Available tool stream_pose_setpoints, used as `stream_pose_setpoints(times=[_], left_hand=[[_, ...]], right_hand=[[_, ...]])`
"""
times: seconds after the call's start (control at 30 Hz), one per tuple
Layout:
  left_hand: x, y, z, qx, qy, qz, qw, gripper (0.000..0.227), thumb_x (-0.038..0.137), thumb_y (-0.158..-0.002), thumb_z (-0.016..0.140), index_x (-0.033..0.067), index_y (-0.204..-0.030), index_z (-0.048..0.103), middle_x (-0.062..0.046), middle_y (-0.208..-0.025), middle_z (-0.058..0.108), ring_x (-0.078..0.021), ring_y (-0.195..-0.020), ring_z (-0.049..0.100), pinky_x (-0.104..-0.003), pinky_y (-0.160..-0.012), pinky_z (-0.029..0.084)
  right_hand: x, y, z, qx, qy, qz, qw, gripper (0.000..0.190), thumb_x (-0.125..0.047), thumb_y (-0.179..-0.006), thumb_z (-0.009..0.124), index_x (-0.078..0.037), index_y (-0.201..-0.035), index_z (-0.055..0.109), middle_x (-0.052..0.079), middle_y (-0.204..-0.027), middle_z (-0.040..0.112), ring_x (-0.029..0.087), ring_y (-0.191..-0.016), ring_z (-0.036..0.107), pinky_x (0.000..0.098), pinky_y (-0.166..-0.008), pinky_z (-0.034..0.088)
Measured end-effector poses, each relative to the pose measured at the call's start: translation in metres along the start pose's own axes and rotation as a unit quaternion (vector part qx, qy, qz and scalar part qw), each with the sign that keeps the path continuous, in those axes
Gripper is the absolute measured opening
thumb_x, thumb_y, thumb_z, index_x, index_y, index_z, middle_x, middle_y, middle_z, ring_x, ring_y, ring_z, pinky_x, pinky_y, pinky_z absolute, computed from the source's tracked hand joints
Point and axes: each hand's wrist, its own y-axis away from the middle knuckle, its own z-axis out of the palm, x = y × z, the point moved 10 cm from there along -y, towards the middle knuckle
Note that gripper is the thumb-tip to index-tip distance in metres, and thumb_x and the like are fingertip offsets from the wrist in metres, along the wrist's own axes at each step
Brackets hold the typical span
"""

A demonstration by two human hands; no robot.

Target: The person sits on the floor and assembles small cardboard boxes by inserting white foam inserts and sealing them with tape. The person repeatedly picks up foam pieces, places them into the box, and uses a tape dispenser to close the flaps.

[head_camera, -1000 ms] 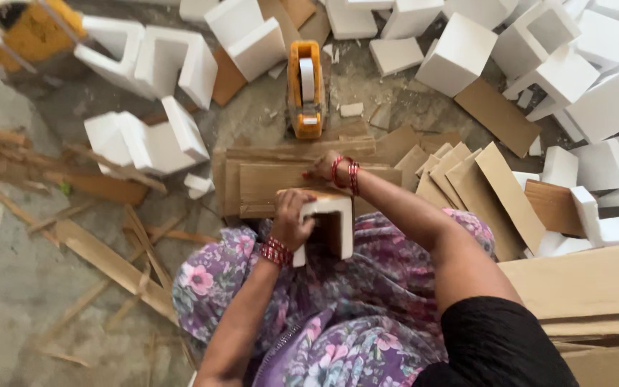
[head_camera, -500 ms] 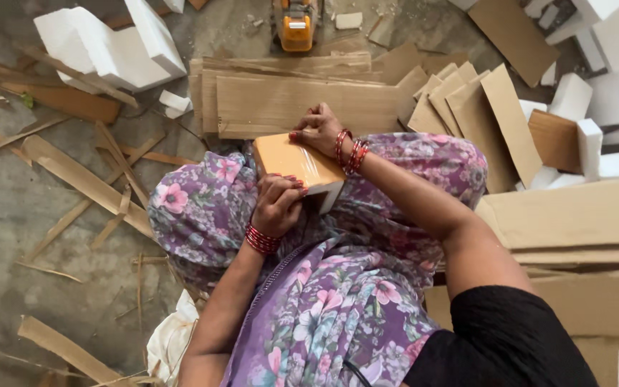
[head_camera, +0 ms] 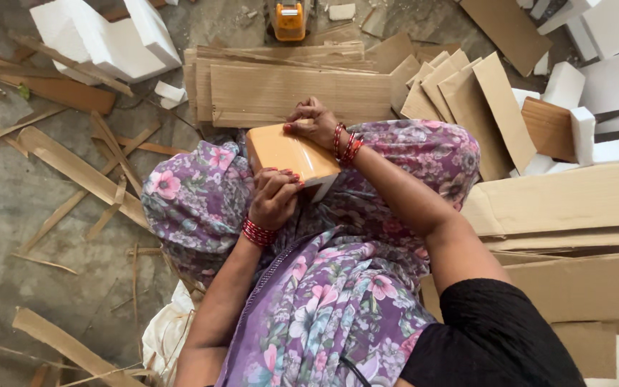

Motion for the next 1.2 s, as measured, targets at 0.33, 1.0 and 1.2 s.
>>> stream_pose_setpoints(times=[0.33,1.0,1.2], left_hand=[[0.003,0.001,0.002,0.003,-0.017,0.001,1.0,0.023,0.0,-0.078,0.079,0.0106,-0.098,0.071,-0.002,-0.106,0.067,-0.0245,-0.109,0.064,-0.044,-0.104,0.048],[0.002,-0.006,0.005,-0.001,-0.01,-0.004,1.0,0.024,0.0,-0.076,0.077,0.0098,-0.097,0.071,-0.004,-0.105,0.066,-0.025,-0.108,0.063,-0.045,-0.105,0.047],[0.004,-0.002,0.004,0.001,-0.019,0.011,1.0,0.02,0.002,-0.079,0.078,0.0099,-0.096,0.07,-0.003,-0.104,0.066,-0.0246,-0.106,0.063,-0.045,-0.103,0.048]], right_hand=[[-0.014,0.001,0.001,-0.015,-0.041,0.039,0.998,0.022,-0.033,-0.087,0.085,-0.014,-0.094,0.078,0.001,-0.099,0.066,0.014,-0.1,0.061,0.0318,-0.09,0.051],[0.041,-0.054,-0.025,0.033,0.154,0.123,0.98,0.044,-0.043,-0.09,0.079,-0.01,-0.117,0.072,0.006,-0.1,0.073,0.017,-0.088,0.07,0.0328,-0.08,0.057],[-0.056,0.01,-0.043,-0.045,0.28,-0.056,0.957,0.108,-0.058,-0.084,0.086,-0.02,-0.166,0.026,0.017,-0.164,0.032,0.04,-0.149,0.033,0.061,-0.117,0.035]])
